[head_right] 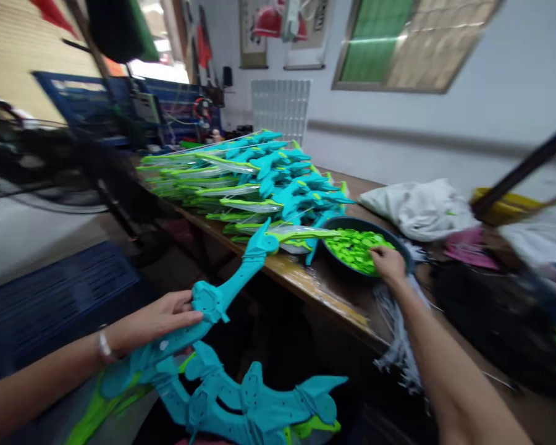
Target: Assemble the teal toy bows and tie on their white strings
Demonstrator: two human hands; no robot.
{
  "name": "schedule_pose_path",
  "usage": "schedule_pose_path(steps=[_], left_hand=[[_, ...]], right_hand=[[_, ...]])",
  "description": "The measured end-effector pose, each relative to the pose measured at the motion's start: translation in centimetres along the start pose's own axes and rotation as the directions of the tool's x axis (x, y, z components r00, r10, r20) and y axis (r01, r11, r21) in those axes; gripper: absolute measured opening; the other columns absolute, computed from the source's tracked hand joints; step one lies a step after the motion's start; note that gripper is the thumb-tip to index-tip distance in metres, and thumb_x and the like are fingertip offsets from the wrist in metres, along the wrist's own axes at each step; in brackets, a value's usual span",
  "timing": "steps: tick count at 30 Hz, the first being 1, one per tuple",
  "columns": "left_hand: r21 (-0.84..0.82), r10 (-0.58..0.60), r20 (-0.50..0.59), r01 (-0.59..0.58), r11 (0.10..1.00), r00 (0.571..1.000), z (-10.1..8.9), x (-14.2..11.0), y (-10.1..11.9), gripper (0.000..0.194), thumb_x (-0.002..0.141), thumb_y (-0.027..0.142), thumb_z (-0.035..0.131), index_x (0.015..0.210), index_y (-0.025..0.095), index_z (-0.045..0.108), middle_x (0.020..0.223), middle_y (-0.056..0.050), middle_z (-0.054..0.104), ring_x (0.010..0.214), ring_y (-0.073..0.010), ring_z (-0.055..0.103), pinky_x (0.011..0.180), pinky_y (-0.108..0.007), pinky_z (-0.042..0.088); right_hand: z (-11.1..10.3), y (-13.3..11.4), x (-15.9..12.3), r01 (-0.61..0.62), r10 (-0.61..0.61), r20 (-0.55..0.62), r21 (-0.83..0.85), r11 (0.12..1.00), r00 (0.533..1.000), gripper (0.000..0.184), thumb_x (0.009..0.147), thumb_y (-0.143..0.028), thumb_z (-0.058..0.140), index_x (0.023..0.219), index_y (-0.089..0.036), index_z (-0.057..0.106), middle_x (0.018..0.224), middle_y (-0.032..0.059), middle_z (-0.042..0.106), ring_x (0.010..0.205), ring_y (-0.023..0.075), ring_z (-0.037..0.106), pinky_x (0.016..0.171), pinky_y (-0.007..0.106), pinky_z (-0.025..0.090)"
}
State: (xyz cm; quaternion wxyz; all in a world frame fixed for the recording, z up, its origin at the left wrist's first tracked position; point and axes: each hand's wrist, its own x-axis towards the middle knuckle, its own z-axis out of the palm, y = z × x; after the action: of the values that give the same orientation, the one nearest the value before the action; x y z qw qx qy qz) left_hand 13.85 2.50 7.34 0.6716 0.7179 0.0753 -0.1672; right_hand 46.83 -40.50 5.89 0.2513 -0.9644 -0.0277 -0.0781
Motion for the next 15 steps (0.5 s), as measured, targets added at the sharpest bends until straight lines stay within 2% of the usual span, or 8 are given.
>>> schedule_pose_path(steps=[3, 7, 11, 15], left_hand=[[0.014, -0.025, 0.013, 0.025, 1.0, 1.0, -0.1, 0.4, -0.4, 0.047, 0.081, 0.058, 0.075, 0.096, 0.016, 0.059, 0.073, 0.003, 0.057, 0.062, -0.0128, 0.057, 0.057, -0.026, 0.056], [-0.009, -0.091, 0.014, 0.092, 0.996, 0.996, -0.1, 1.0, -0.4, 0.05, 0.078, 0.061, 0.076, 0.096, 0.018, 0.059, 0.075, 0.003, 0.053, 0.065, -0.0154, 0.058, 0.061, -0.035, 0.061], [-0.028, -0.094, -0.012, 0.094, 0.995, 0.995, 0.1, 1.2, 0.1, 0.053, 0.074, 0.063, 0.079, 0.096, 0.018, 0.061, 0.076, 0.002, 0.053, 0.067, -0.0158, 0.055, 0.061, -0.036, 0.063], [-0.018, -0.07, -0.007, 0.07, 0.997, 0.998, 0.3, 1.4, 0.3, 0.056, 0.072, 0.064, 0.08, 0.097, 0.017, 0.062, 0.077, 0.001, 0.055, 0.068, -0.0162, 0.056, 0.063, -0.038, 0.063]], right_hand=[[0.4, 1.1, 0.5, -0.016, 0.017, -0.004, 0.216, 0.976, 1.0, 0.024, 0.1, -0.036, 0.063, 0.109, -0.014, 0.065, 0.106, 0.0052, 0.066, 0.09, 0.0176, 0.066, 0.08, 0.034, 0.058], [1.3, 1.5, 0.5, -0.036, 0.023, 0.035, 0.45, 0.892, 0.999, 0.025, 0.1, -0.035, 0.063, 0.112, -0.013, 0.064, 0.102, 0.005, 0.066, 0.083, 0.0154, 0.066, 0.072, 0.031, 0.06], [1.8, 0.9, -0.3, -0.068, 0.025, 0.083, 0.564, 0.823, 0.996, 0.026, 0.1, -0.035, 0.064, 0.114, -0.013, 0.063, 0.104, 0.0055, 0.066, 0.084, 0.0156, 0.066, 0.073, 0.031, 0.06], [1.7, 0.0, -0.9, -0.07, 0.034, 0.07, 0.609, 0.79, 0.997, 0.027, 0.1, -0.036, 0.064, 0.114, -0.013, 0.063, 0.103, 0.0052, 0.066, 0.082, 0.0149, 0.066, 0.071, 0.03, 0.059]])
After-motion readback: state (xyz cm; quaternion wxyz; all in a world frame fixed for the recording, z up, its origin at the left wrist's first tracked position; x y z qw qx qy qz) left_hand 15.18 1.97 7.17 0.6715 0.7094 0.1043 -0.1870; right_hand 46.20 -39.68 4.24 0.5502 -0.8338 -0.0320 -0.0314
